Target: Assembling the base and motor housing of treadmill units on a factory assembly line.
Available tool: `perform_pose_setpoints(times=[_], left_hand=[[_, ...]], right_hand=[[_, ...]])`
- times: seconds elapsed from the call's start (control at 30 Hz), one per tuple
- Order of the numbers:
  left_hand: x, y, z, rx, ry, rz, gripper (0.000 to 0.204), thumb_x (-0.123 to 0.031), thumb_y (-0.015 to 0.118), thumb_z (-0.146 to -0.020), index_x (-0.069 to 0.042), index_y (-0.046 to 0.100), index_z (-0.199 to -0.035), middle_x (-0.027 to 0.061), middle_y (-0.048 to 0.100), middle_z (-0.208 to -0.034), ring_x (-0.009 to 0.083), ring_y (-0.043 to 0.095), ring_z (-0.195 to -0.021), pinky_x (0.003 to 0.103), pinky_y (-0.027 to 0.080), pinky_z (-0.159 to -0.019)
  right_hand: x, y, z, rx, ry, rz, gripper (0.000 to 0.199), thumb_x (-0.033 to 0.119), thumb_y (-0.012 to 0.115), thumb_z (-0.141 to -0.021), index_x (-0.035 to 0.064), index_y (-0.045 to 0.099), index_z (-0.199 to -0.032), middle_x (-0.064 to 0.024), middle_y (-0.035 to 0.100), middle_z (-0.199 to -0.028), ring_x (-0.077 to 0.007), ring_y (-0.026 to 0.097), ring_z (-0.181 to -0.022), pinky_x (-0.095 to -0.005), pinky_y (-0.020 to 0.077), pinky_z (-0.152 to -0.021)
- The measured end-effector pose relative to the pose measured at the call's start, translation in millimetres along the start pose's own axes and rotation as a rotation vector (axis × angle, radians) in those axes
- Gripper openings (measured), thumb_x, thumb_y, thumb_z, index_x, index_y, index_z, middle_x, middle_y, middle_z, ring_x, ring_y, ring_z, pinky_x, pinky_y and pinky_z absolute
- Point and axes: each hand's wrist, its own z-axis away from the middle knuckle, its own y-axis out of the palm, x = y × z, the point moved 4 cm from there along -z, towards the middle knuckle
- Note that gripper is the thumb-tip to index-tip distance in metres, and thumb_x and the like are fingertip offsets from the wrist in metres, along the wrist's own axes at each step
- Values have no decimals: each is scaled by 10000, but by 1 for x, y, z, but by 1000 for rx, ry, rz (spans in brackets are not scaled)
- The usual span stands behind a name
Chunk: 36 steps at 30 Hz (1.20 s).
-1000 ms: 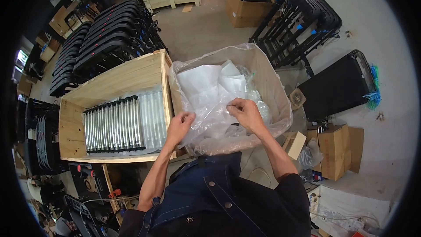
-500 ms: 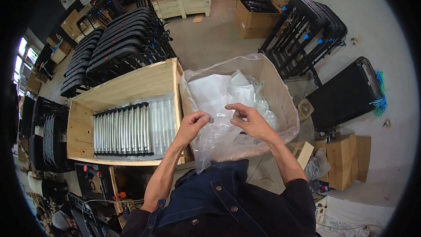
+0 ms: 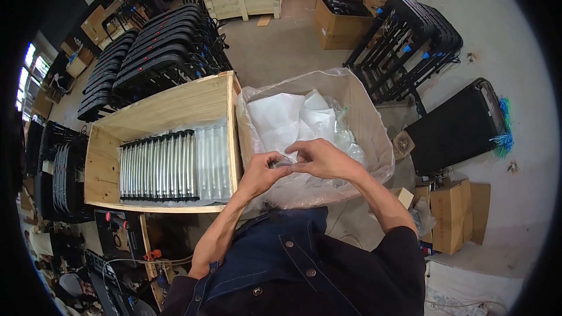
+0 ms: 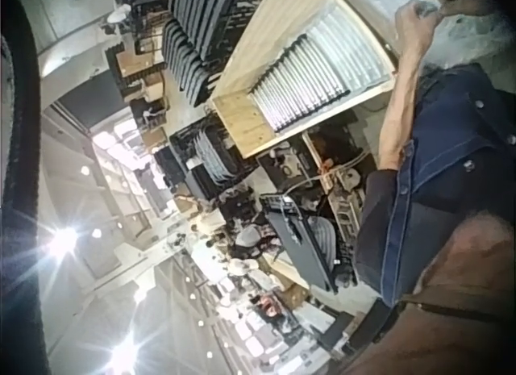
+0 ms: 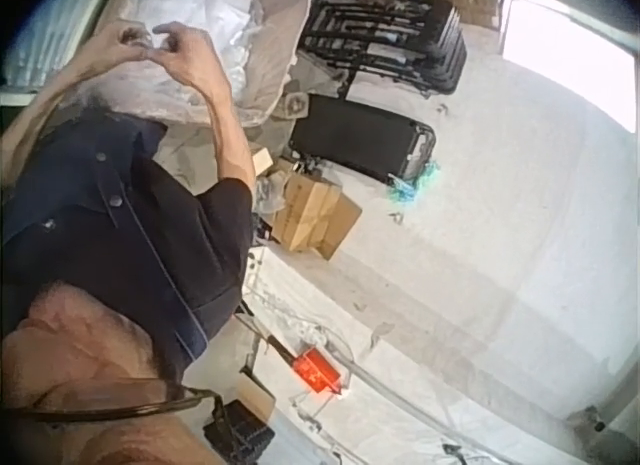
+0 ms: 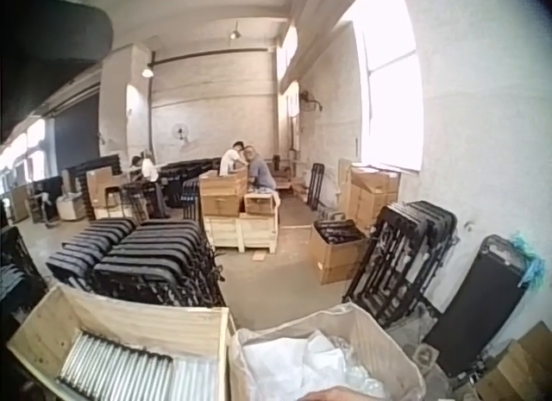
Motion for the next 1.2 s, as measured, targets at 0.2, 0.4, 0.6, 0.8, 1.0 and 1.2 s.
perform_pose_setpoints(times=[0.2, 0.4, 0.6, 0.8, 1.0, 1.2], left_hand=[[-8, 13, -3, -184, 178, 49, 279, -242, 775, -833, 18, 715, -912, 67, 616, -676, 119, 492, -635, 327, 426, -608], [-1, 33, -5, -12, -8, -188, 318, -304, 687, -890, 13, 694, -868, 181, 650, -708, 277, 609, -660, 419, 454, -643], [29, 58, -20, -97, -56, -324, 326, -299, 597, -885, 9, 679, -815, 254, 669, -809, 450, 647, -829, 523, 469, -708], [50, 62, -40, -137, -28, -255, 297, -280, 578, -867, -11, 684, -799, 236, 677, -801, 430, 658, -826, 515, 477, -706], [-25, 139, -37, 248, 414, -107, 348, -346, 586, -924, -13, 664, -864, 206, 688, -867, 425, 650, -829, 496, 485, -701], [16, 93, -108, -141, 105, -323, 507, -464, 523, -994, -7, 669, -1159, 199, 678, -1008, 367, 650, -1023, 444, 503, -864]], right_hand=[[6, -6, -4, -32, -268, 377, 185, 131, 690, -866, -8, 676, -989, -195, 668, -889, -405, 646, -845, -465, 513, -727], [-5, 5, 2, -22, -264, 508, 138, 115, 660, -883, -6, 652, -949, -184, 652, -866, -419, 646, -813, -494, 521, -730], [-68, 39, -17, -71, -190, 562, 101, 89, 645, -831, 7, 618, -883, -174, 635, -849, -433, 640, -787, -524, 518, -688], [-113, 48, -42, -278, -88, 397, 68, 80, 634, -754, 20, 653, -779, -197, 660, -799, -450, 635, -757, -523, 517, -668], [-288, -11, -34, -428, 586, 456, 147, 111, 667, -784, -14, 712, -847, -209, 694, -787, -317, 698, -678, -449, 551, -607], [-262, -43, 14, -735, 522, -679, 265, 253, 745, -893, 12, 733, -1003, -30, 653, -720, -105, 624, -571, -306, 537, -515]])
